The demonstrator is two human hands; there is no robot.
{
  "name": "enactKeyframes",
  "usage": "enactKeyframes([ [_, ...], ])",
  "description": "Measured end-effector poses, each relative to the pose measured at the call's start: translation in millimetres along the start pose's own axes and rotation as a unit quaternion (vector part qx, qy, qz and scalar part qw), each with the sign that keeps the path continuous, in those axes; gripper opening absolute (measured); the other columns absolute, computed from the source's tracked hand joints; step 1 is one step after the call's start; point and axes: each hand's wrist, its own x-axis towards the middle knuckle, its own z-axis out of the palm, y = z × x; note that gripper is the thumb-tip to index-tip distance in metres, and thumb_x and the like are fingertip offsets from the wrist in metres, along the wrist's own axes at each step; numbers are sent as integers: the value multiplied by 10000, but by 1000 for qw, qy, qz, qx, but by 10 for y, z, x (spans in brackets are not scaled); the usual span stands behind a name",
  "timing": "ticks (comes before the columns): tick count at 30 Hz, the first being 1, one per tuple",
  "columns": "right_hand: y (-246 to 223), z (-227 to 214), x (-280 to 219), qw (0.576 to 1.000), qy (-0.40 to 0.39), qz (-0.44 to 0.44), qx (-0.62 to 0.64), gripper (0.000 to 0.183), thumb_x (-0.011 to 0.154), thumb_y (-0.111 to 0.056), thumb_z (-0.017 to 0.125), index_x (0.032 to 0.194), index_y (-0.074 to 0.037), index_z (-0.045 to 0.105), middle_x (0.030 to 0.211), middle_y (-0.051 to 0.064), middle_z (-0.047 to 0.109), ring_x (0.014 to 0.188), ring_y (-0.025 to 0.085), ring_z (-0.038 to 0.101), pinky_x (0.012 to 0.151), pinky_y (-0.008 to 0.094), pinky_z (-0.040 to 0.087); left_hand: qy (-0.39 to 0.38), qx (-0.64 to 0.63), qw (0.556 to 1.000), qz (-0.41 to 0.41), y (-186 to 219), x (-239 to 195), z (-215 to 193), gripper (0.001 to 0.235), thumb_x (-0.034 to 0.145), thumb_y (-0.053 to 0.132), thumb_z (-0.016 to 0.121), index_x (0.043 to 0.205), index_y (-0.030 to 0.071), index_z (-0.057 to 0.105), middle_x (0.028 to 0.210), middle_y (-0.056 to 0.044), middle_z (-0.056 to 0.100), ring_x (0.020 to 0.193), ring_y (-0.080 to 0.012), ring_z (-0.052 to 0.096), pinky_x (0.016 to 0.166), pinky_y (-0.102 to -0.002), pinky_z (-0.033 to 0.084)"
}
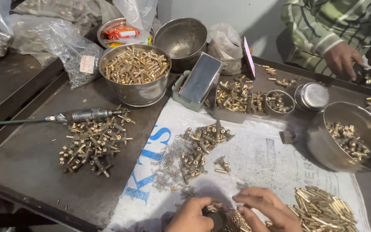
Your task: Manually assembling small brass cross fittings by inserting metal pins into them.
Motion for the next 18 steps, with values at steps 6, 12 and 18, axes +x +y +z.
enactKeyframes([
  [6,530,387,-245,981,-74,90,152,223,802,-43,788,1024,-62,790,972,105,786,984,249,819,935,390,630,28,179,982,58,-25,-25,5,388,749,54,694,1134,61,745,825,-35,732,799,-54,698,711,-246,529],
  [12,599,380,-83,972,-82,-172,140,198,828,-2,829,1001,-77,767,1002,100,797,1033,239,766,928,383,602,-42,157,984,78,-199,85,-43,379,760,31,716,1138,41,735,862,-68,720,863,-57,644,766,-257,531],
  [18,561,525,-161,982,-51,-121,135,159,813,-15,835,921,-98,751,974,71,802,1002,233,788,905,394,599,-163,-123,976,71,-432,160,-19,293,932,-41,704,1224,-35,680,1083,7,686,1079,-58,629,951,-234,497],
])
